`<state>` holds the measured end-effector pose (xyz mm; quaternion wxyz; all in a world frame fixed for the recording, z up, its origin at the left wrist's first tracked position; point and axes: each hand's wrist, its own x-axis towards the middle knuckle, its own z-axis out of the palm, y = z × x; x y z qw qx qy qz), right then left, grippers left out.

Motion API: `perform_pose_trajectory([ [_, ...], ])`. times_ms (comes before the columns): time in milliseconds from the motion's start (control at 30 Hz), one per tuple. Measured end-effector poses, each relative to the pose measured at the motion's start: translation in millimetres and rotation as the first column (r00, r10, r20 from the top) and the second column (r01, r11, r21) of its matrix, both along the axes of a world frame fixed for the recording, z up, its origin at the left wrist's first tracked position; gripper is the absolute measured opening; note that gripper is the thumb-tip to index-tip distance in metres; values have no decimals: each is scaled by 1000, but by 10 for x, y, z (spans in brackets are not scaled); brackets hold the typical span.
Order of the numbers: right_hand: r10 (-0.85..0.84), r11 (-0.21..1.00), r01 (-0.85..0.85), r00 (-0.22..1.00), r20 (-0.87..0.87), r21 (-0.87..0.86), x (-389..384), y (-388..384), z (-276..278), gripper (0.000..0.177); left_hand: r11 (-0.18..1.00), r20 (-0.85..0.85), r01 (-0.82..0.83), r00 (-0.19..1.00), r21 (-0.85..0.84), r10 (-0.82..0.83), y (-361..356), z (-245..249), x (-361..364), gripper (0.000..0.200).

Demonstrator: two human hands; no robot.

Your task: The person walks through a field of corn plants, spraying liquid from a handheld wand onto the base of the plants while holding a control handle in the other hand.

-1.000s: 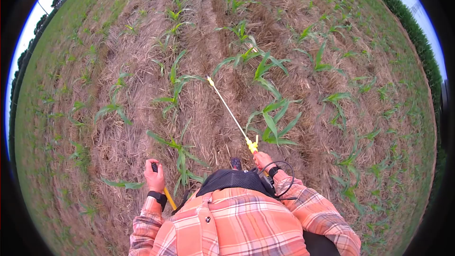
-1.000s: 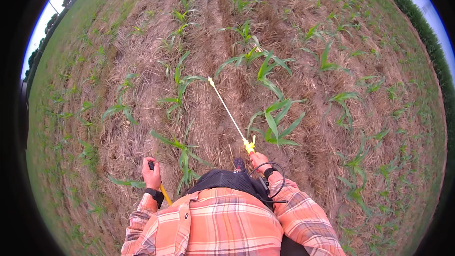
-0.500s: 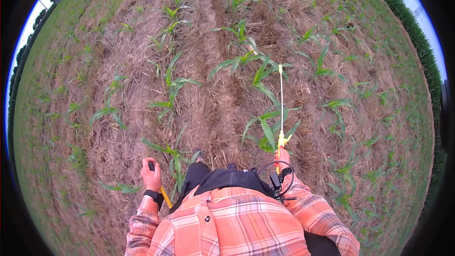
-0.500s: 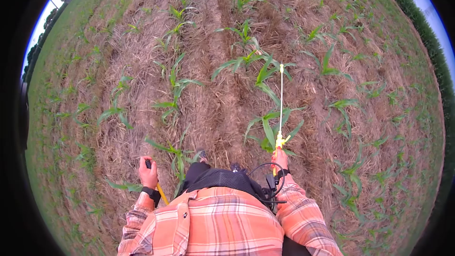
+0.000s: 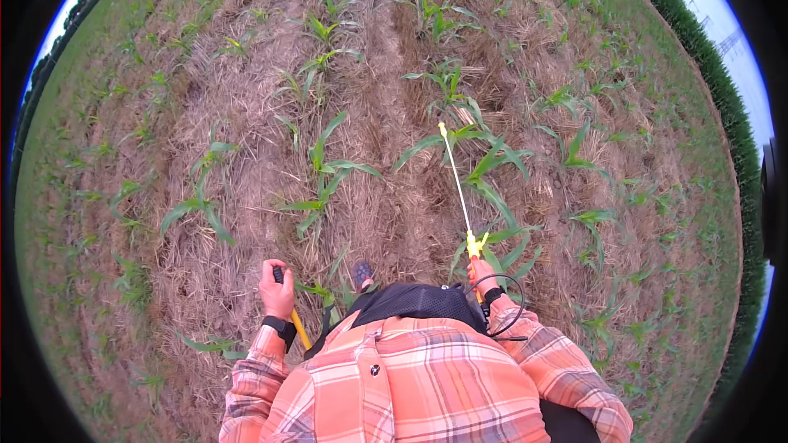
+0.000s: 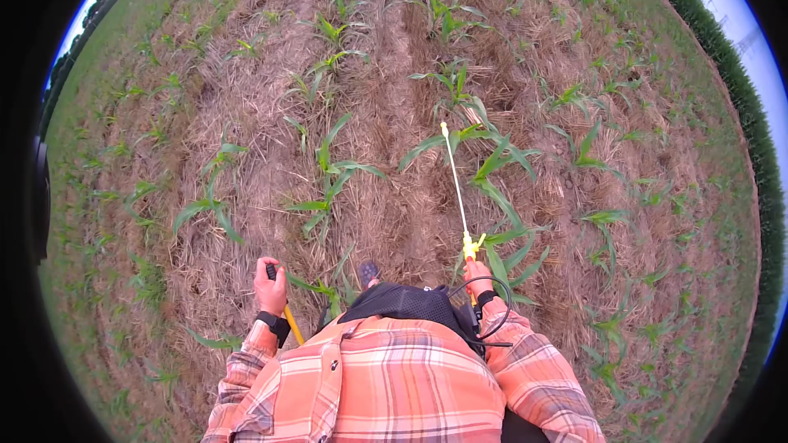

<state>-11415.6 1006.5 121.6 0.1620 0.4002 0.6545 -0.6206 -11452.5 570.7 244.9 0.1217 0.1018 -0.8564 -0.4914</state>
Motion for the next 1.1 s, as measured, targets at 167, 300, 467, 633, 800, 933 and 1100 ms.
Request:
perform_pose_trajectory([
  [167,306,949,-298,949,-77,102,-398,-536,52,35,998,99,-28,995,65,21,-230,41,-315,12],
  [300,502,858,-500,865,14,116,-620,-812,177,36,999,75,-26,997,37,24,-347,-22,-495,12],
  [467,724,671,-720,688,51,180,-927,-1018,523,35,997,38,-27,999,67,25,-446,-149,-722,12],
  [633,782,617,-770,624,-12,163,-1211,-1064,363,41,995,53,-44,998,87,39,-437,-63,-922,12],
  [800,719,693,-708,693,-55,137,-1596,-983,81,43,997,22,-63,998,34,62,-346,10,-1276,12],
  [933,589,808,-583,799,-123,84,-1959,-748,-49,38,998,5,-49,999,-43,49,-156,135,-1732,12],
  [1100,397,918,-396,915,-77,19,-2427,-216,-191,33,995,-12,36,999,-89,-37,288,105,-2471,12],
])
